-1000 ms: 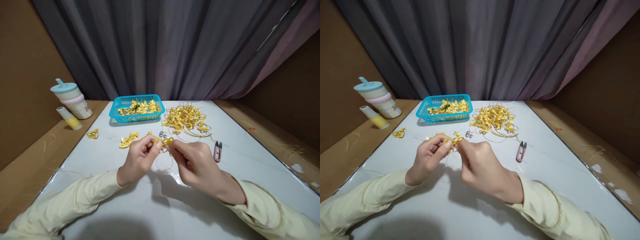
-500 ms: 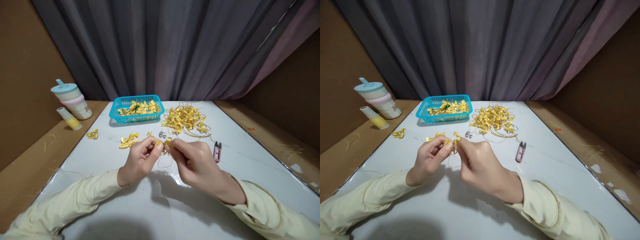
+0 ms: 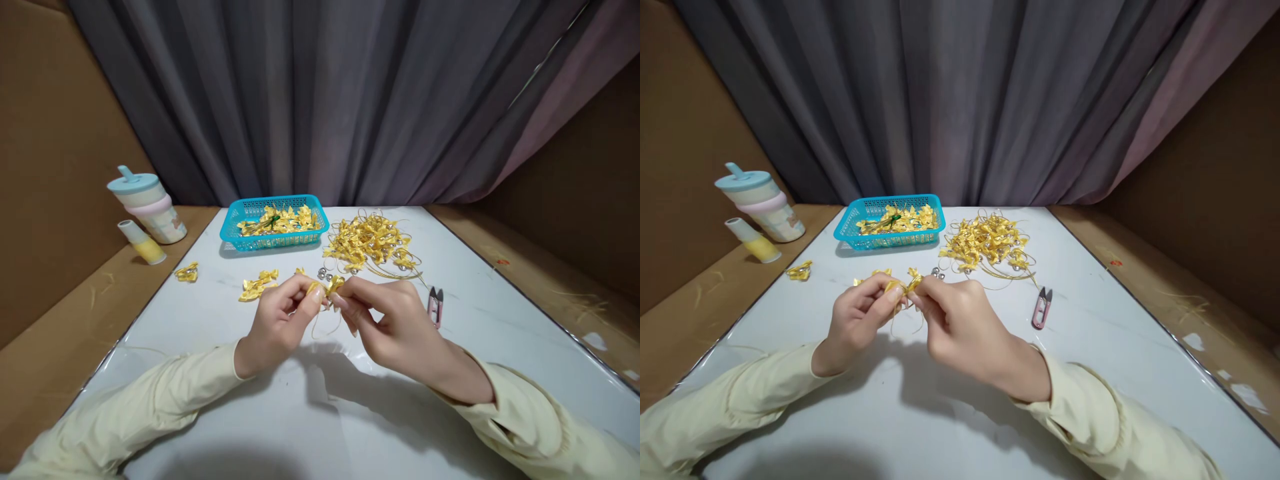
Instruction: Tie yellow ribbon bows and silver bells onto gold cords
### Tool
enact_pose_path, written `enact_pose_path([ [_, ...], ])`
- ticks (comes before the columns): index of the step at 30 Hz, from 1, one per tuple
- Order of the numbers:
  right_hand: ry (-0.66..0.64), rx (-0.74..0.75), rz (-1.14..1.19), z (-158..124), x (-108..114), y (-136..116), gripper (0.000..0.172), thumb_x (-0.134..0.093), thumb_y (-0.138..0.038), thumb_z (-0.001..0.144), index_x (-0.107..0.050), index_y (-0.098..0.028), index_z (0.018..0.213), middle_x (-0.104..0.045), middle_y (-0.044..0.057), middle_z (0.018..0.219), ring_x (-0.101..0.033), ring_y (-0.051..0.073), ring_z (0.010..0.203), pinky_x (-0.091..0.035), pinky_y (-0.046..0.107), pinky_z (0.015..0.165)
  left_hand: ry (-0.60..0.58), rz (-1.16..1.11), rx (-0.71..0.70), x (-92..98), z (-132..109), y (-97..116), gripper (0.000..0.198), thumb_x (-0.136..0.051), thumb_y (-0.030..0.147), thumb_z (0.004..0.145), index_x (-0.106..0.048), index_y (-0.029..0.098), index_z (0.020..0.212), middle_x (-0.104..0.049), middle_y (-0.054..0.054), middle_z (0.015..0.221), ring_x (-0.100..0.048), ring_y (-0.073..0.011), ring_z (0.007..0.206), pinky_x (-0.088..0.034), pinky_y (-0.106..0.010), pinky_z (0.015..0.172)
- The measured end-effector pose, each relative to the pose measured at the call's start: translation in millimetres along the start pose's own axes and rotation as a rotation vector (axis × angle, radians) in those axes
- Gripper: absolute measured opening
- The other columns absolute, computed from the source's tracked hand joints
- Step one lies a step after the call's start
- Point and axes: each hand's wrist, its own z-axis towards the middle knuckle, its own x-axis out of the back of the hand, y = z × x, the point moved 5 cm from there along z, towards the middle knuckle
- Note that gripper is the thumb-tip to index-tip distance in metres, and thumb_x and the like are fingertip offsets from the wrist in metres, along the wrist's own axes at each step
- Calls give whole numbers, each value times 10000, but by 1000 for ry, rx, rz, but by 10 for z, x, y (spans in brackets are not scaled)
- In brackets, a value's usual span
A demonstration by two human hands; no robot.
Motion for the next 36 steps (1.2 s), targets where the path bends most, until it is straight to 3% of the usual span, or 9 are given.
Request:
enact_pose_path([
  [24,-32,6,-34,-6,73,-12,187,-442,-35,719,-513,-134,577,-481,-31,442,-382,40,376,-255,170,412,21,-69,73,11,-1,-7,234,-504,328,869,-556,155,721,-366,57,502,-272,-54,425,-203,-186,393],
  [30,-39,48,-61,-3,90,-9,174,-407,-4,647,-495,-135,574,-403,-51,446,-291,34,395,-238,165,416,-5,-24,66,-8,-12,-12,230,-493,327,872,-550,155,731,-394,51,524,-292,-55,432,-212,-185,386],
  [36,-83,62,-88,20,105,-25,189,-409,-17,625,-385,-154,497,-224,-64,458,-178,45,425,-188,185,411,-17,65,26,-5,-4,-4,222,-500,326,858,-532,155,721,-405,54,520,-294,-55,425,-232,-186,391],
])
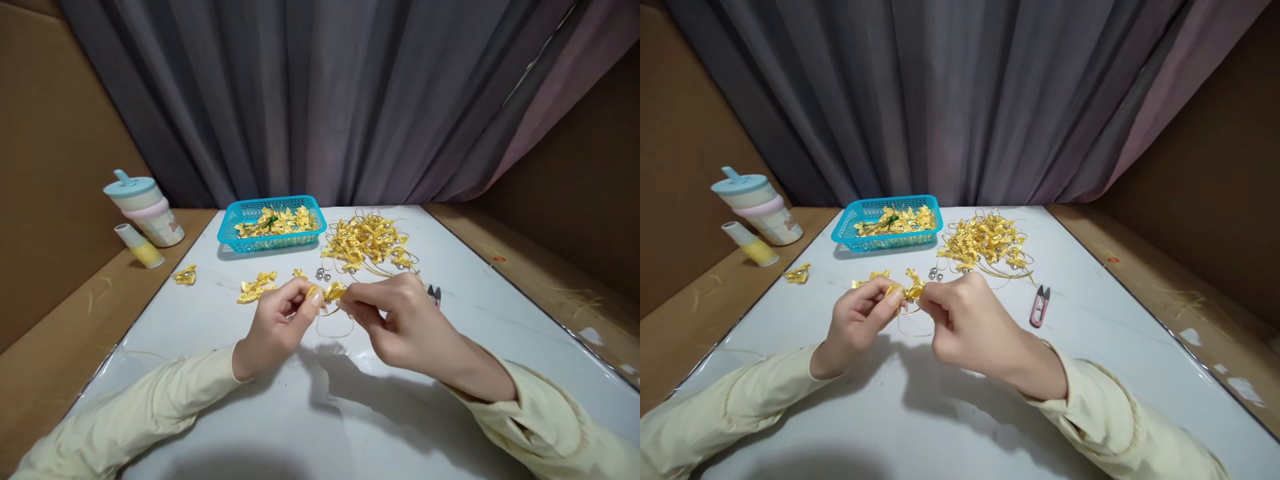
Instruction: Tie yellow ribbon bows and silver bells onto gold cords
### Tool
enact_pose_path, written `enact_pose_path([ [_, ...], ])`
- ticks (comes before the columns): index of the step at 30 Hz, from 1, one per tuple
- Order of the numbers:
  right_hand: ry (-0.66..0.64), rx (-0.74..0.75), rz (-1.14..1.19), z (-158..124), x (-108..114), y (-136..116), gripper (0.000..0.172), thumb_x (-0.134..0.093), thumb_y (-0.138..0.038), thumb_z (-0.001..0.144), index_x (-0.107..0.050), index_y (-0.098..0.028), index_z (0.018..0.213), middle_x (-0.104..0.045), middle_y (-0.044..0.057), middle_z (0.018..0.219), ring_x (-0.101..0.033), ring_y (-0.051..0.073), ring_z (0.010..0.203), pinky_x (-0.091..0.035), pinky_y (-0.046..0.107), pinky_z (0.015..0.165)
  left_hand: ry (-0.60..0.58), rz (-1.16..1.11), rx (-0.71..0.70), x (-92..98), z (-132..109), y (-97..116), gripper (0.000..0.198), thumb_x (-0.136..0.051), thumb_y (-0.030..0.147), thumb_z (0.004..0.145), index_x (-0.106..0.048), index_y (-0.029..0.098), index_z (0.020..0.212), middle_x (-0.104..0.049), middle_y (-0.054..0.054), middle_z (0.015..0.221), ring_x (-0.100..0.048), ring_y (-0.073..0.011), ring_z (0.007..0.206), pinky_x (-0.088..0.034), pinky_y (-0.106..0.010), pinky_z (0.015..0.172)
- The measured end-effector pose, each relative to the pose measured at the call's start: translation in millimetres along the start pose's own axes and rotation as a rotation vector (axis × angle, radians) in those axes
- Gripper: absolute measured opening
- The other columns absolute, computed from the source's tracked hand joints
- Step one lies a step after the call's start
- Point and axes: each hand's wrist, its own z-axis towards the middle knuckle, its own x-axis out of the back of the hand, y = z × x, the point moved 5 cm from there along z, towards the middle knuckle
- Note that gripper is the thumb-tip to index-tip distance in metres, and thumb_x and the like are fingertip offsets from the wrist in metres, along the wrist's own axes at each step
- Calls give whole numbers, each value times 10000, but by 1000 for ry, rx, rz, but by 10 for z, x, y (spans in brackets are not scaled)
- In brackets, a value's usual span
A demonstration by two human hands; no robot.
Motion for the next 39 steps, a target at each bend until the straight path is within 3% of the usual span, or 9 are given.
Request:
enact_pose_path([
  [3,-16,-24,4,5,-10,11,199,-423,-24,635,-376,-156,494,-210,-66,458,-165,47,426,-176,191,411,3,8,13,3,10,3,250,-505,356,852,-532,155,706,-378,61,497,-277,-57,415,-233,-193,395],
  [11,3,-52,77,4,-63,39,165,-446,-34,695,-481,-147,580,-354,-57,473,-271,45,428,-237,170,434,0,-110,152,-28,-8,-37,319,-521,439,837,-548,150,705,-382,52,511,-292,-62,432,-232,-202,404],
  [17,-2,-45,68,19,-32,22,178,-454,-43,717,-500,-140,576,-345,-59,464,-261,41,418,-231,170,426,16,-129,155,-21,-8,-35,332,-524,451,835,-557,145,709,-400,46,520,-294,-58,434,-227,-202,407],
  [27,-3,-61,89,7,-27,21,193,-442,-60,744,-509,-146,585,-470,-38,446,-344,47,405,-268,176,437,39,-173,151,-12,-13,-48,301,-526,418,847,-553,149,716,-378,54,509,-279,-54,424,-231,-195,403],
  [39,-11,-66,90,8,-25,28,203,-447,-49,726,-488,-152,557,-445,-44,427,-335,46,398,-253,183,435,58,-171,151,-8,-21,-52,304,-529,413,846,-546,150,696,-364,58,490,-272,-54,420,-239,-193,404],
])
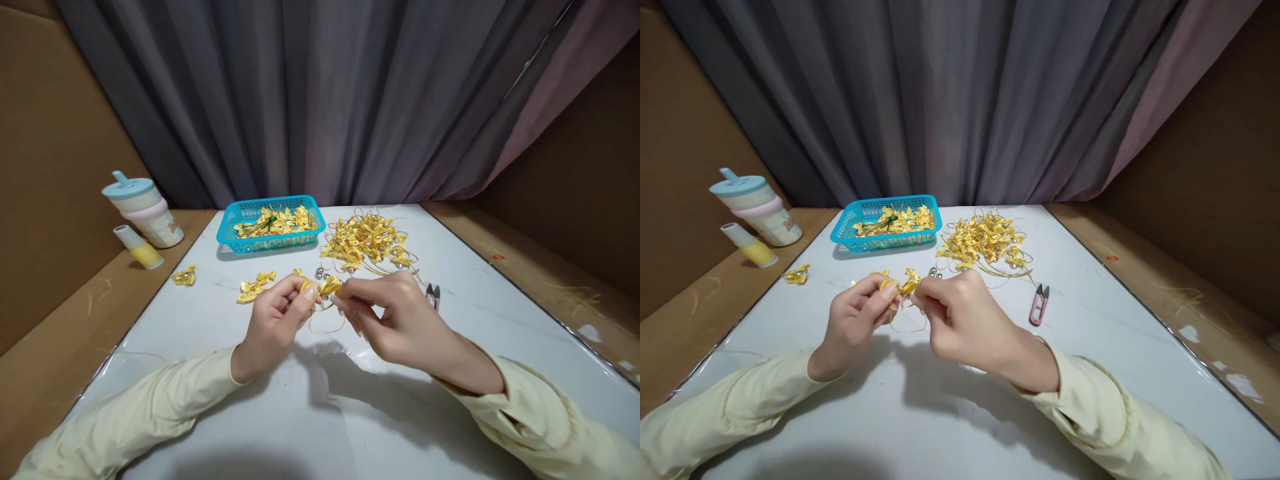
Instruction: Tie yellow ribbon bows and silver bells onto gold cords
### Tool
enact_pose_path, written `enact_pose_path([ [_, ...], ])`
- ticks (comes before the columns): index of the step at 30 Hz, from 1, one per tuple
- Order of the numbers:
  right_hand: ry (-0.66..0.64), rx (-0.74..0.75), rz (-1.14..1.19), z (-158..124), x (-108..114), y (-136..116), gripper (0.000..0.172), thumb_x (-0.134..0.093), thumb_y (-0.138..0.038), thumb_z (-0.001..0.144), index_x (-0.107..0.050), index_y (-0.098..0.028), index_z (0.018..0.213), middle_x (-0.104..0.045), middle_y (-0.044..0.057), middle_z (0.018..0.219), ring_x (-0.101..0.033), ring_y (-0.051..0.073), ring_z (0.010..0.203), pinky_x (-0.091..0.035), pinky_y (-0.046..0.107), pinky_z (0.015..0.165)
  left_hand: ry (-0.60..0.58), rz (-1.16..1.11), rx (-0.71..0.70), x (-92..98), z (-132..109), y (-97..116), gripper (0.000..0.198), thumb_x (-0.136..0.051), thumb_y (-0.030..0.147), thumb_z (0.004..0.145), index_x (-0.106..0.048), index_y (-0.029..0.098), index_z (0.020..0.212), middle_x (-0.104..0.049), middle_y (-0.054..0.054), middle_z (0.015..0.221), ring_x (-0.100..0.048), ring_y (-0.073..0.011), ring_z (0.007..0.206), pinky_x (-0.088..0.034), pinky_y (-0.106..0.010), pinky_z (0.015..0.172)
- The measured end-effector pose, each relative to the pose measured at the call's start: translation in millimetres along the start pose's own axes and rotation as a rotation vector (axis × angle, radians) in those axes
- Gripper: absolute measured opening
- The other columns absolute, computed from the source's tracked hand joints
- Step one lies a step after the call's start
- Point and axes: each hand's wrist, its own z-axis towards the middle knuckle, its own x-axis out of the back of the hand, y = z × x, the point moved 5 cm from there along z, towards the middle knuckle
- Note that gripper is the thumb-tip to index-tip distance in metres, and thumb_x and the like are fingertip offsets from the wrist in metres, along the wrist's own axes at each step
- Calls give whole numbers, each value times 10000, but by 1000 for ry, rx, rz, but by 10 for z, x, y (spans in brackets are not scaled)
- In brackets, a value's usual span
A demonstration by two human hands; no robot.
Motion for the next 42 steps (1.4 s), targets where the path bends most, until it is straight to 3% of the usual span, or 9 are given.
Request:
enact_pose_path([
  [13,-16,56,-88,0,0,-27,186,-416,-21,630,-409,-169,518,-224,-65,461,-176,57,423,-191,203,420,-36,96,-4,6,-6,-18,323,-524,445,834,-564,154,700,-403,43,511,-303,-64,429,-242,-200,400],
  [27,-28,60,-93,22,24,-48,195,-411,-18,647,-436,-161,517,-272,-61,437,-213,50,406,-185,221,427,-34,67,12,9,-12,-7,324,-521,443,839,-552,155,696,-373,52,500,-287,-63,424,-224,-206,405],
  [42,-20,86,-107,17,22,-38,181,-403,-7,595,-366,-157,500,-234,-65,446,-189,40,416,-176,198,419,-65,26,-32,3,-17,-26,245,-507,335,875,-554,155,715,-395,60,523,-297,-48,435,-222,-185,409],
])
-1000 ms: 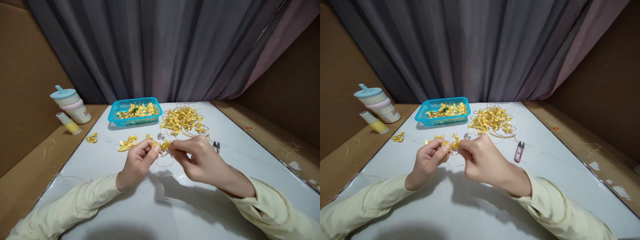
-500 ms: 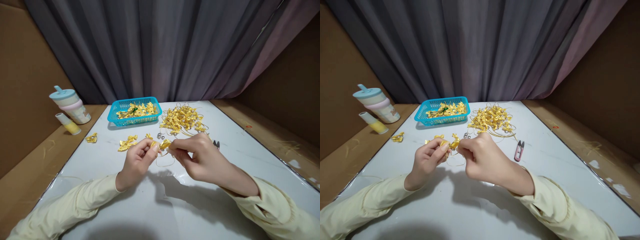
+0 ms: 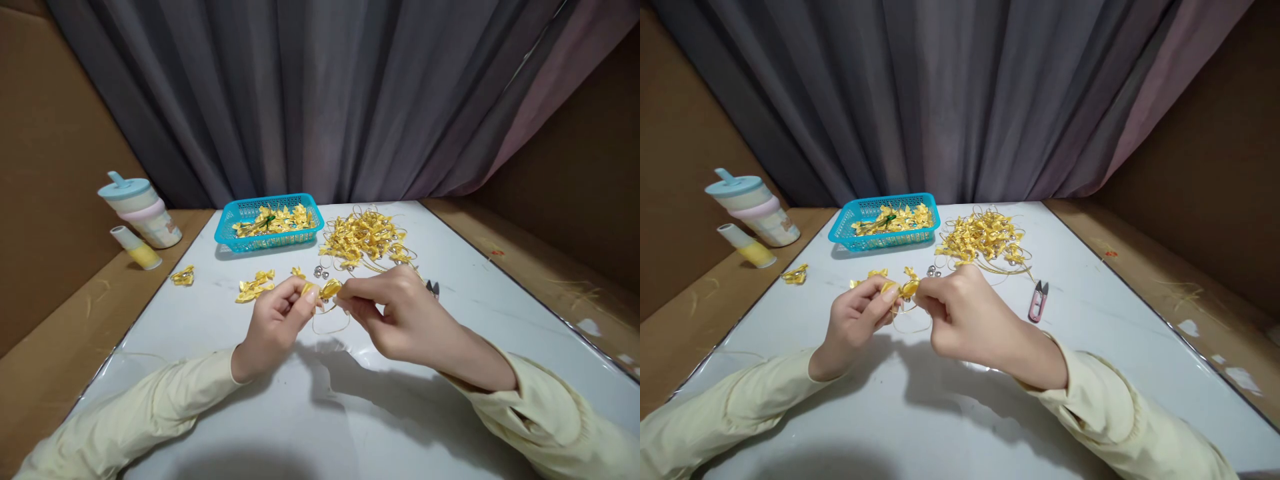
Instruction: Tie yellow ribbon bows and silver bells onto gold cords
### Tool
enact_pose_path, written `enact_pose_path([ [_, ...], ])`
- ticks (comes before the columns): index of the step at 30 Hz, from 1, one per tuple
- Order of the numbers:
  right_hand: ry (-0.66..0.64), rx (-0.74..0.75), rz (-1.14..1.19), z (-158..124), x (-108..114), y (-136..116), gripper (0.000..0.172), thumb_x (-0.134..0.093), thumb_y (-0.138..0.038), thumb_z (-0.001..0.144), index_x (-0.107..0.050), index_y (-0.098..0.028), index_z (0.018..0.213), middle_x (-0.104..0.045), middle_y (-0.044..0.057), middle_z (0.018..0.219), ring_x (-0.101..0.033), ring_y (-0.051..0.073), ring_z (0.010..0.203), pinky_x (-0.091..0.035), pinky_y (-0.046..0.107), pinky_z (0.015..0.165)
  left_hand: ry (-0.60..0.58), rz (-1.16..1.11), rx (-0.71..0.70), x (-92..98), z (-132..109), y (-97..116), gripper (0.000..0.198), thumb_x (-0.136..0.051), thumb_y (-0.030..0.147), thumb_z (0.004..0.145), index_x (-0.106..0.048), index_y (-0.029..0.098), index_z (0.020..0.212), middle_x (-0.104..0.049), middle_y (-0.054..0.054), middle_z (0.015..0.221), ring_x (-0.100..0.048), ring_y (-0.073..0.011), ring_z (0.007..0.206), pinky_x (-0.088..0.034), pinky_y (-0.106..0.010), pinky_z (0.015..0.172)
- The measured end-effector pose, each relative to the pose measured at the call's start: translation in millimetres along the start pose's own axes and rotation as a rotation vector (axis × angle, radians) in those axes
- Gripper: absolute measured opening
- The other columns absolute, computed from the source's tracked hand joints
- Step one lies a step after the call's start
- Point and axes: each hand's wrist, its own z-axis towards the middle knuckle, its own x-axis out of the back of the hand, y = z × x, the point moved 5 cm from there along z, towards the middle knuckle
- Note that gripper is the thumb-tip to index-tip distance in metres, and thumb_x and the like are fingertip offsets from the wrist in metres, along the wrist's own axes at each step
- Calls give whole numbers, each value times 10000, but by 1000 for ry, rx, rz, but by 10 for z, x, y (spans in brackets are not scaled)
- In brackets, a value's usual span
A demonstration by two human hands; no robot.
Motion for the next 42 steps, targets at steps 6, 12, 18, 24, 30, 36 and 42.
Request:
enact_pose_path([
  [6,-18,5,8,-6,-3,8,178,-403,-7,571,-346,-160,500,-228,-65,450,-183,42,422,-172,198,417,-4,11,-8,-6,-9,-2,233,-510,319,871,-561,155,715,-395,58,513,-302,-51,436,-224,-186,407],
  [12,-20,1,7,-7,4,9,176,-384,-7,544,-322,-166,504,-215,-65,454,-171,46,427,-165,201,415,-3,20,-21,-2,-16,25,220,-500,298,874,-559,155,717,-381,63,499,-289,-52,430,-226,-188,406],
  [18,-37,5,-14,-16,-2,15,153,-359,-22,490,-316,-169,503,-219,-64,447,-167,49,423,-162,199,413,-14,46,-40,-9,-6,18,207,-498,276,870,-558,158,712,-398,61,508,-297,-52,430,-231,-184,401],
  [24,-66,-13,-21,-19,-6,20,145,-348,-40,465,-298,-172,497,-192,-59,454,-139,62,442,-156,193,408,-31,85,-65,-18,8,25,181,-517,241,854,-556,156,699,-403,61,510,-303,-50,433,-233,-180,396],
  [30,-47,-22,-17,-4,-22,34,155,-358,-31,485,-294,-171,505,-178,-62,457,-137,55,426,-153,196,415,-16,33,-17,-13,6,2,209,-518,288,860,-561,150,709,-388,60,508,-285,-50,430,-210,-187,395],
  [36,5,-43,10,-18,-67,74,154,-369,-12,556,-366,-161,520,-253,-61,456,-196,48,420,-185,188,436,31,-89,90,-24,35,-20,243,-542,334,848,-552,146,694,-318,76,466,-264,-51,426,-211,-186,411],
  [42,41,-58,45,-30,-86,87,159,-374,-12,589,-392,-162,540,-254,-60,486,-191,54,443,-200,180,445,47,-123,112,-40,58,-18,257,-559,348,836,-557,142,683,-322,73,459,-269,-52,425,-203,-190,410],
])
